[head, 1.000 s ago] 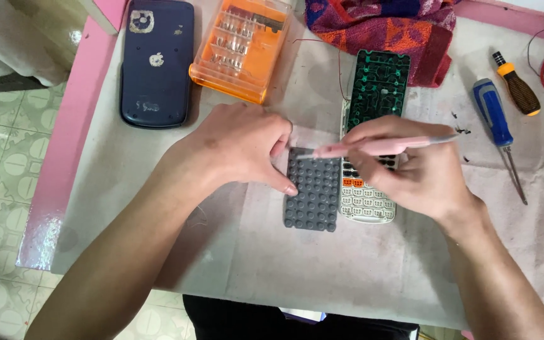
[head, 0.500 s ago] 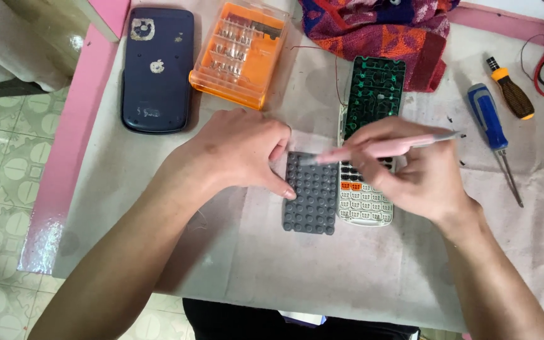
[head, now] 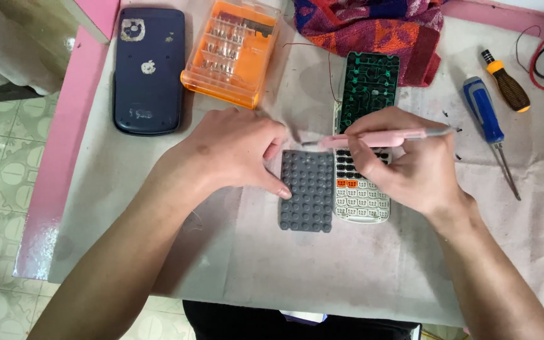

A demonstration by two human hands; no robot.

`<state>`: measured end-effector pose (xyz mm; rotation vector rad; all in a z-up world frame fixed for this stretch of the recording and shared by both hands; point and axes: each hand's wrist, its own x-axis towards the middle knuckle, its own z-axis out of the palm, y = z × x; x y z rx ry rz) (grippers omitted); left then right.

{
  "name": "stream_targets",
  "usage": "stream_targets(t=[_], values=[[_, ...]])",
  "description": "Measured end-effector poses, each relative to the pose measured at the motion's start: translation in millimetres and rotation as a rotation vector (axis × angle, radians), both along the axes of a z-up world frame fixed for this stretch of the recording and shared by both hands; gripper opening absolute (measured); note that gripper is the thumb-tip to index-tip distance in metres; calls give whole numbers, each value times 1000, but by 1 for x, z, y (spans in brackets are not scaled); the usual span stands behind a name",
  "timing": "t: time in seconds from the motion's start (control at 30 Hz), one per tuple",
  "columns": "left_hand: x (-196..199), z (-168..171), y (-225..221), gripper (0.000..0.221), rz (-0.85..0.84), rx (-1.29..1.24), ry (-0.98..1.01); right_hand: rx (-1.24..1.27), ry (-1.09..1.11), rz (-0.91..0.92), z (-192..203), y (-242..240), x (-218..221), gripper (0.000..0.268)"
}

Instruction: Cleaning the individual button holes of a calculator keypad using a small cleaning tool

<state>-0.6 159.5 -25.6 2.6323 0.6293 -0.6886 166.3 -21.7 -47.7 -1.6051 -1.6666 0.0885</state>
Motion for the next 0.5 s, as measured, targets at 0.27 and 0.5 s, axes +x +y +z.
stream_targets(t=[0.27, 0.5], values=[[1, 3, -1, 59, 5, -19, -2, -20, 39, 65, -3, 2, 3, 7], [1, 4, -1, 59, 5, -18, -4, -31, 169, 203, -1, 4, -3, 16]])
